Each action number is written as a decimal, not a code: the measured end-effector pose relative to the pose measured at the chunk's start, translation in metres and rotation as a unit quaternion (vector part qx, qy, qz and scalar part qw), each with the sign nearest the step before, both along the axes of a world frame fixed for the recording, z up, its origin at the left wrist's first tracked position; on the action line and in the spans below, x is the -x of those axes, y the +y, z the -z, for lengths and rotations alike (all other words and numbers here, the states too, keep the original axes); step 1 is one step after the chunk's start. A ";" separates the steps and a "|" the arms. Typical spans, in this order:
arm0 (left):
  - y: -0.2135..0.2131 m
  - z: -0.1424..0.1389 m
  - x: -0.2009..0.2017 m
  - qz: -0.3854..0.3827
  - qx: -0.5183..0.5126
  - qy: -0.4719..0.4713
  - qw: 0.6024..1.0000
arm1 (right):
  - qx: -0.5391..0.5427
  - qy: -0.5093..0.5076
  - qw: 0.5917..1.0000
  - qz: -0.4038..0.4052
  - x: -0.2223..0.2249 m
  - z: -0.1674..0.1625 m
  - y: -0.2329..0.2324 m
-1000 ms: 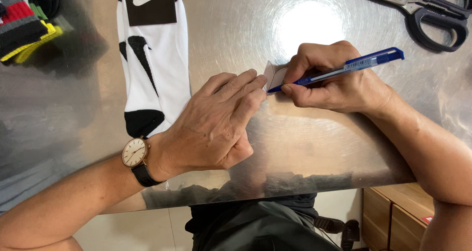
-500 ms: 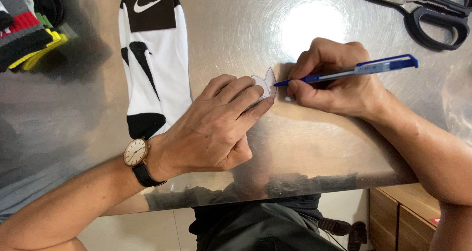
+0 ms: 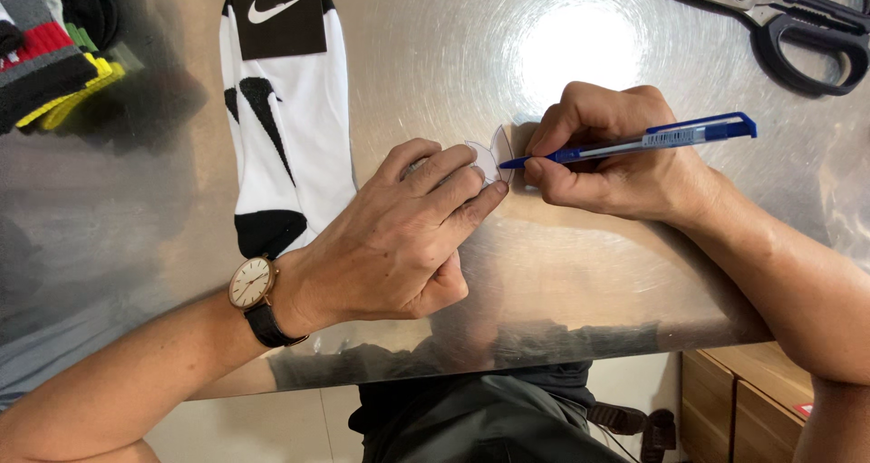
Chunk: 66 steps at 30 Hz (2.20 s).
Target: The person folds a small white paper, trims it with scissors, and then uses a blue pen to draw a leaf-like pattern on the trimmed piece. The person handles the paper and tools directly on a metal table.
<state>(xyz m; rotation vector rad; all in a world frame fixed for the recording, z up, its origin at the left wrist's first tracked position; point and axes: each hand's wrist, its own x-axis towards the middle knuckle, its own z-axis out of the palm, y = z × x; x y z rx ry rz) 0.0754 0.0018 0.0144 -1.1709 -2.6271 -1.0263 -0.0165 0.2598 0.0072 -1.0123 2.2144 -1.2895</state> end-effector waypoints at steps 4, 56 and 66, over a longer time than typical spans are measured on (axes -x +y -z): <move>0.000 0.000 -0.001 -0.001 0.007 0.005 1.000 | 0.000 0.002 1.000 0.002 0.000 -0.001 0.000; 0.000 -0.002 -0.002 -0.001 0.025 -0.018 1.000 | 0.011 -0.006 1.000 0.010 0.002 0.005 0.005; 0.001 -0.003 -0.002 -0.001 0.028 -0.020 0.999 | 0.010 0.014 1.000 0.000 0.002 0.003 0.002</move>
